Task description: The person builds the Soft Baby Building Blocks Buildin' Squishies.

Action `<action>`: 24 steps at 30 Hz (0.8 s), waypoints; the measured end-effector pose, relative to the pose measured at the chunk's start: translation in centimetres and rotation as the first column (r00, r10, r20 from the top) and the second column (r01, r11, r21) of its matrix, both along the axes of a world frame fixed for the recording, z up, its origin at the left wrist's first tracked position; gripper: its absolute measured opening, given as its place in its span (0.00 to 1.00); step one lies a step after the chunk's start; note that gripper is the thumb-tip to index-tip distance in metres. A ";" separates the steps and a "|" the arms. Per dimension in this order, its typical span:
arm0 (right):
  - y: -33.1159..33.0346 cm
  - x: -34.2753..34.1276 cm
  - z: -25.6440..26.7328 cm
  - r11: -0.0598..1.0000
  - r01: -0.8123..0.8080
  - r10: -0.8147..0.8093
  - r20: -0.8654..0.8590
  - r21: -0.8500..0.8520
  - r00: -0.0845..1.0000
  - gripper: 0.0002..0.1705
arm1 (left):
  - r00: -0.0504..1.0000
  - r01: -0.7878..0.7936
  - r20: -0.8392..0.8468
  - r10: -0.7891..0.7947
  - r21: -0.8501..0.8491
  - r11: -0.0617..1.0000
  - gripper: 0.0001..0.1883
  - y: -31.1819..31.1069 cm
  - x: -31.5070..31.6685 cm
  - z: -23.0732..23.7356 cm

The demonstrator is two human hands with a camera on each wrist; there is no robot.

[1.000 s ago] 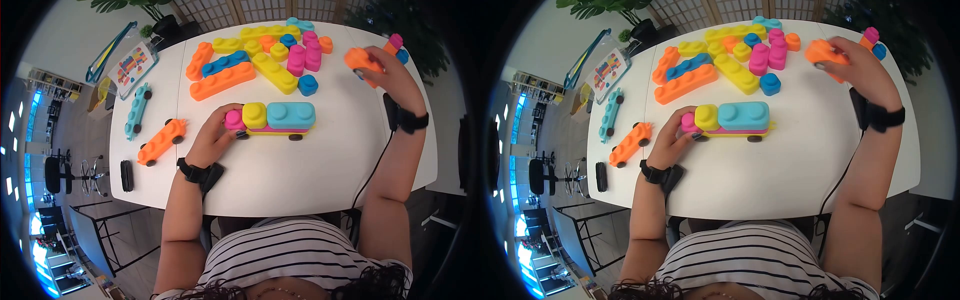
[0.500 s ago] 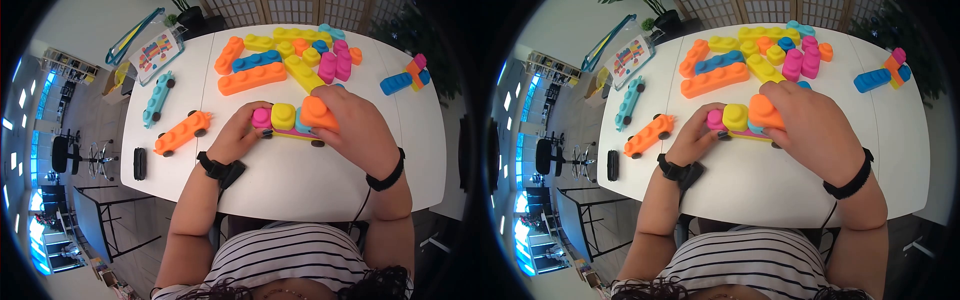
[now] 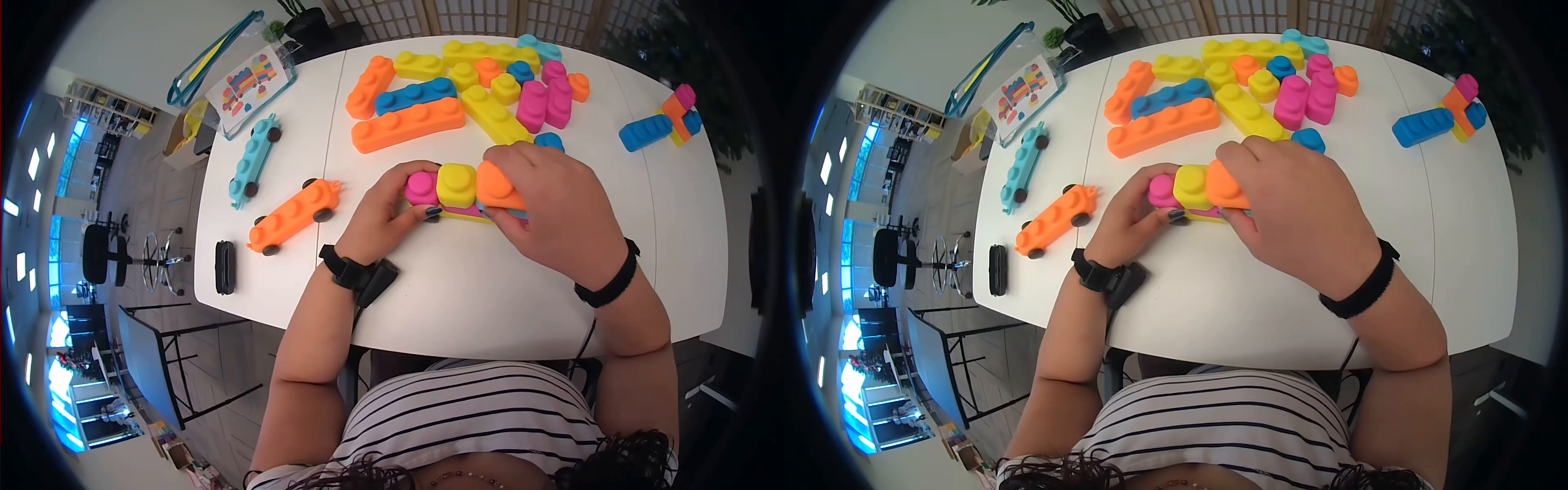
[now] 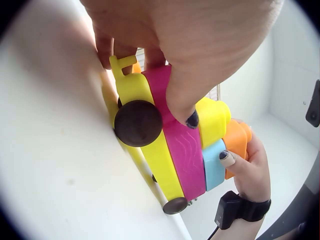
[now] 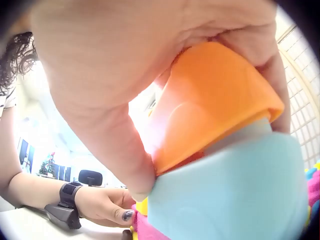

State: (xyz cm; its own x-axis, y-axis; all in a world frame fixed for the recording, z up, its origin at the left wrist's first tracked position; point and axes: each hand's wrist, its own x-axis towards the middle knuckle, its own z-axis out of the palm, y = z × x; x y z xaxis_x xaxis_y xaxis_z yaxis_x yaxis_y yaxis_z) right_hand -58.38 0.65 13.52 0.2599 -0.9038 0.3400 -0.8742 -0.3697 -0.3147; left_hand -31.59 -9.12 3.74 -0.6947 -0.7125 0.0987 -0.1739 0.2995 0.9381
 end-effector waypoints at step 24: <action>-1.2 -1.2 -0.7 0.998 -0.035 0.033 0.047 0.054 0.998 0.25 | 0.999 -0.023 0.040 0.024 -0.013 1.000 0.30 0.3 0.0 0.7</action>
State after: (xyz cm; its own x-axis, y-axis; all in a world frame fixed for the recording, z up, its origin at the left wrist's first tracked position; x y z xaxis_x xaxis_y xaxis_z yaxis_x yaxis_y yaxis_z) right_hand -59.55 -0.55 12.86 0.2758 -0.9122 0.3029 -0.8454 -0.3802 -0.3751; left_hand -31.63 -8.86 4.47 -0.6815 -0.7274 0.0801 -0.2189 0.3071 0.9262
